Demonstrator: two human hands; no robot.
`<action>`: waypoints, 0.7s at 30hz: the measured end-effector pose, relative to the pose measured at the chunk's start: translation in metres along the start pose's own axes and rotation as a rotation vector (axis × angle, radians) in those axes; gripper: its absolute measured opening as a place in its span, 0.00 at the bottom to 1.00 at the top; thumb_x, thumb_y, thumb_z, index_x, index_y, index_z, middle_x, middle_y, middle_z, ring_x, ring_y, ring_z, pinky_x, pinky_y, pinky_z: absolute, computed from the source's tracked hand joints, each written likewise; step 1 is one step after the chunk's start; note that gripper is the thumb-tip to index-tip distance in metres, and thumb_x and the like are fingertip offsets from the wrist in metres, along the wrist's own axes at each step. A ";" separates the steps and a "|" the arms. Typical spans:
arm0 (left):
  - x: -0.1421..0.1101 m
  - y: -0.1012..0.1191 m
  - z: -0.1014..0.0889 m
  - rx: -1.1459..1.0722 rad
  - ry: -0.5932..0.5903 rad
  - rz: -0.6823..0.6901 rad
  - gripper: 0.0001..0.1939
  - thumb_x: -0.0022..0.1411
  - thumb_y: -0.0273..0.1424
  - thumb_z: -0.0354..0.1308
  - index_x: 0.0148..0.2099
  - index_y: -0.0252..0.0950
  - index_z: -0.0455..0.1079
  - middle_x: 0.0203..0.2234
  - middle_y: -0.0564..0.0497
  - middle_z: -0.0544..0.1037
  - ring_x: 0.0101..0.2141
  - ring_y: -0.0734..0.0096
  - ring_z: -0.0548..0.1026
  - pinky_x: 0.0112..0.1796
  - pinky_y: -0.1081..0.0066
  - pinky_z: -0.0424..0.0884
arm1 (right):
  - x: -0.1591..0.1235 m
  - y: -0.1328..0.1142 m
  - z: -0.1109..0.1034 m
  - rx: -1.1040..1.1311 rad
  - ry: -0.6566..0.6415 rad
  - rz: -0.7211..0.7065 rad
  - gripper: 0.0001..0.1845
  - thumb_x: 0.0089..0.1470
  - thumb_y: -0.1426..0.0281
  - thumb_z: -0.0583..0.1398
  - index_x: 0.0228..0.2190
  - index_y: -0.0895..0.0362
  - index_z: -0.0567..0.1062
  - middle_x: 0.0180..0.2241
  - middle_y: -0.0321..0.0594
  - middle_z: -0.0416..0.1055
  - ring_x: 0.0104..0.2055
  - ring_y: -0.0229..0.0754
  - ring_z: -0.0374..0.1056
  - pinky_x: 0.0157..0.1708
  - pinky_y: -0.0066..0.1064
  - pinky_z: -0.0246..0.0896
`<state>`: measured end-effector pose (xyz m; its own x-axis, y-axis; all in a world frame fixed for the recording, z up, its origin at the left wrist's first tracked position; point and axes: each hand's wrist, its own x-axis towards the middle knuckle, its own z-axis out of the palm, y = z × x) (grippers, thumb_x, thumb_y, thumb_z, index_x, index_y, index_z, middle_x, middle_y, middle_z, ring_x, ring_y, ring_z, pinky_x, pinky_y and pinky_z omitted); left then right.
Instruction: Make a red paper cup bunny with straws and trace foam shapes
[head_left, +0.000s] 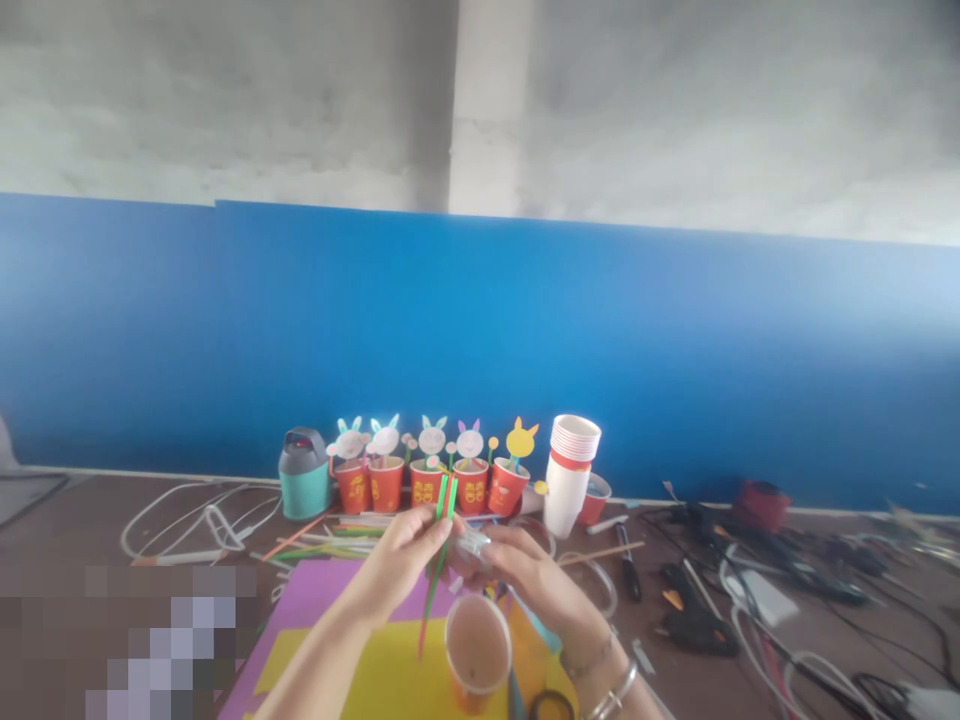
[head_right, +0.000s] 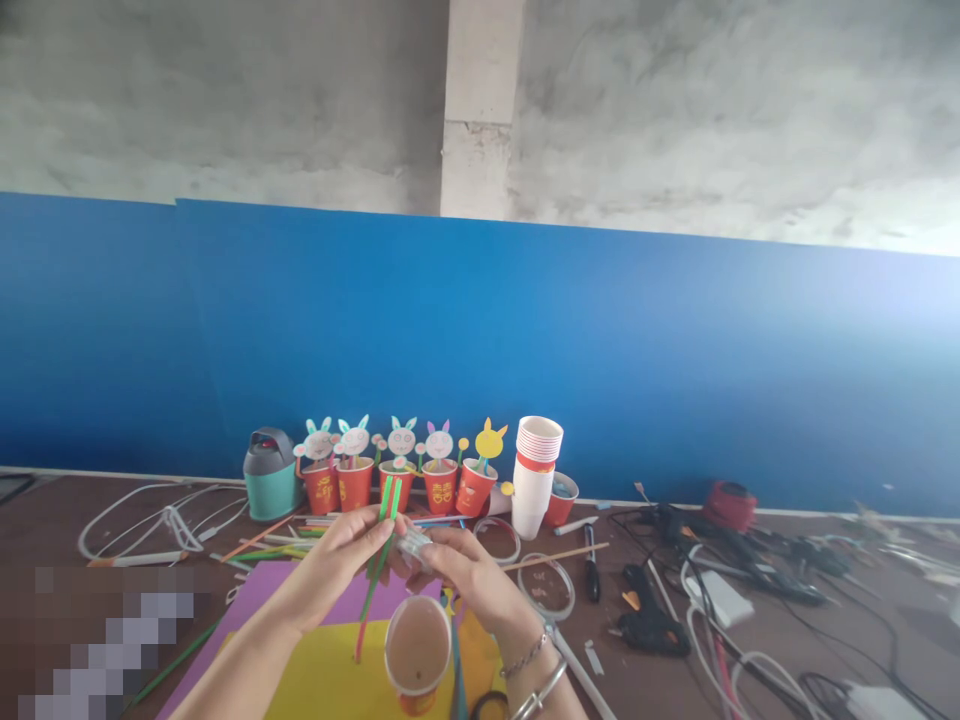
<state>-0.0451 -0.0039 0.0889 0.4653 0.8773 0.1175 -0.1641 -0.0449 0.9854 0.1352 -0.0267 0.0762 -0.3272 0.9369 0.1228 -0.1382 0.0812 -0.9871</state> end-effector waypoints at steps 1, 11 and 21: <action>0.001 -0.001 0.001 -0.004 -0.003 -0.012 0.21 0.56 0.47 0.59 0.38 0.31 0.68 0.22 0.48 0.79 0.26 0.65 0.76 0.29 0.71 0.68 | 0.000 0.001 0.001 -0.001 0.048 0.008 0.13 0.51 0.61 0.62 0.29 0.59 0.79 0.30 0.42 0.74 0.34 0.44 0.70 0.39 0.37 0.64; 0.008 -0.010 -0.001 -0.227 0.258 -0.003 0.20 0.50 0.42 0.66 0.38 0.32 0.72 0.23 0.50 0.79 0.24 0.70 0.76 0.27 0.75 0.67 | 0.009 0.002 0.003 0.108 0.098 -0.025 0.17 0.56 0.58 0.57 0.41 0.55 0.73 0.37 0.43 0.74 0.39 0.46 0.72 0.40 0.39 0.66; 0.012 -0.012 0.001 -0.500 0.432 -0.043 0.14 0.44 0.32 0.70 0.34 0.32 0.74 0.22 0.52 0.78 0.22 0.72 0.77 0.23 0.77 0.68 | 0.015 0.009 0.007 -0.472 0.440 -0.343 0.12 0.50 0.66 0.62 0.37 0.55 0.68 0.36 0.39 0.70 0.38 0.43 0.67 0.37 0.32 0.64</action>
<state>-0.0362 0.0067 0.0787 0.1065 0.9908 -0.0833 -0.5859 0.1302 0.7999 0.1223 -0.0149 0.0700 0.0821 0.8745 0.4781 0.2844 0.4392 -0.8522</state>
